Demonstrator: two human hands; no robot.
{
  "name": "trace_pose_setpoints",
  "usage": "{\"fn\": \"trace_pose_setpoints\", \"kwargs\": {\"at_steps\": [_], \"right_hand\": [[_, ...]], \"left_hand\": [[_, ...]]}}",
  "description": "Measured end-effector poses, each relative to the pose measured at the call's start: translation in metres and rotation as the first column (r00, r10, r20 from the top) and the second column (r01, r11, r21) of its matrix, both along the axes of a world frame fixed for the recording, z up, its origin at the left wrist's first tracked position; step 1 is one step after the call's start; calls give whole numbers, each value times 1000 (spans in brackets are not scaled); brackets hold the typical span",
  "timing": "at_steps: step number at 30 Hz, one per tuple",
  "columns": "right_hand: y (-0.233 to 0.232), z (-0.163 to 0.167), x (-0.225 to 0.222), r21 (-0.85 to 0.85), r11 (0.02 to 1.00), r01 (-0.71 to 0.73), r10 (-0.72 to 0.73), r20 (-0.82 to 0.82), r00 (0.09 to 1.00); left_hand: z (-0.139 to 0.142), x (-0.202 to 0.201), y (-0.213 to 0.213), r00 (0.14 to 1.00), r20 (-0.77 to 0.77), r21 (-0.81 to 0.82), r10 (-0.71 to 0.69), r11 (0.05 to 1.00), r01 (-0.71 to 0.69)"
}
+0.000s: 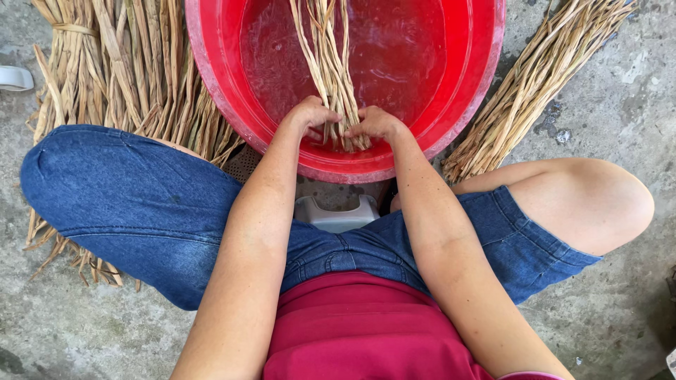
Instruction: The person sits on the ground and soaks bundles of long dried leaf strips in a red basin of water, pressing and turning them under the water and lifting bundles to re-dip them. They take new bundles from piles on the ground and place soaked strips back into the basin.
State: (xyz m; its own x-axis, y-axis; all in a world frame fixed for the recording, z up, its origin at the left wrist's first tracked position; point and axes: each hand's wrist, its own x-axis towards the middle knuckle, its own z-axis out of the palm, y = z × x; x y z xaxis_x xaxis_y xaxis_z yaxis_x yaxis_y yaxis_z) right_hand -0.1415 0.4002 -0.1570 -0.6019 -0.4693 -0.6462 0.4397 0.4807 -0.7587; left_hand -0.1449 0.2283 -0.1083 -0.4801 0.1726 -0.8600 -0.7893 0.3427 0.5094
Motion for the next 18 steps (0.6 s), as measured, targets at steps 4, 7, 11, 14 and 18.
{"fn": "trace_pose_setpoints", "kwargs": {"at_steps": [4, 7, 11, 14, 18], "right_hand": [[4, -11, -2, 75, 953, 294, -302, 139, 943], [9, -12, -4, 78, 958, 277, -284, 100, 954], [5, -8, -2, 92, 947, 309, -322, 259, 910], [-2, -7, 1, 62, 944, 324, -330, 223, 917], [-6, -11, 0, 98, 954, 282, -283, -1, 959]], "left_hand": [[-8, -1, 0, 967, -36, 183, 251, 953, -240], [-11, -1, 1, 994, 38, -139, -105, 984, 109], [-13, 2, 3, 985, 48, -1, -165, 986, 165], [-11, 3, 5, 1000, 15, 95, -16, 995, 14], [-12, 2, 5, 993, -83, -153, -89, 985, 75]]}}
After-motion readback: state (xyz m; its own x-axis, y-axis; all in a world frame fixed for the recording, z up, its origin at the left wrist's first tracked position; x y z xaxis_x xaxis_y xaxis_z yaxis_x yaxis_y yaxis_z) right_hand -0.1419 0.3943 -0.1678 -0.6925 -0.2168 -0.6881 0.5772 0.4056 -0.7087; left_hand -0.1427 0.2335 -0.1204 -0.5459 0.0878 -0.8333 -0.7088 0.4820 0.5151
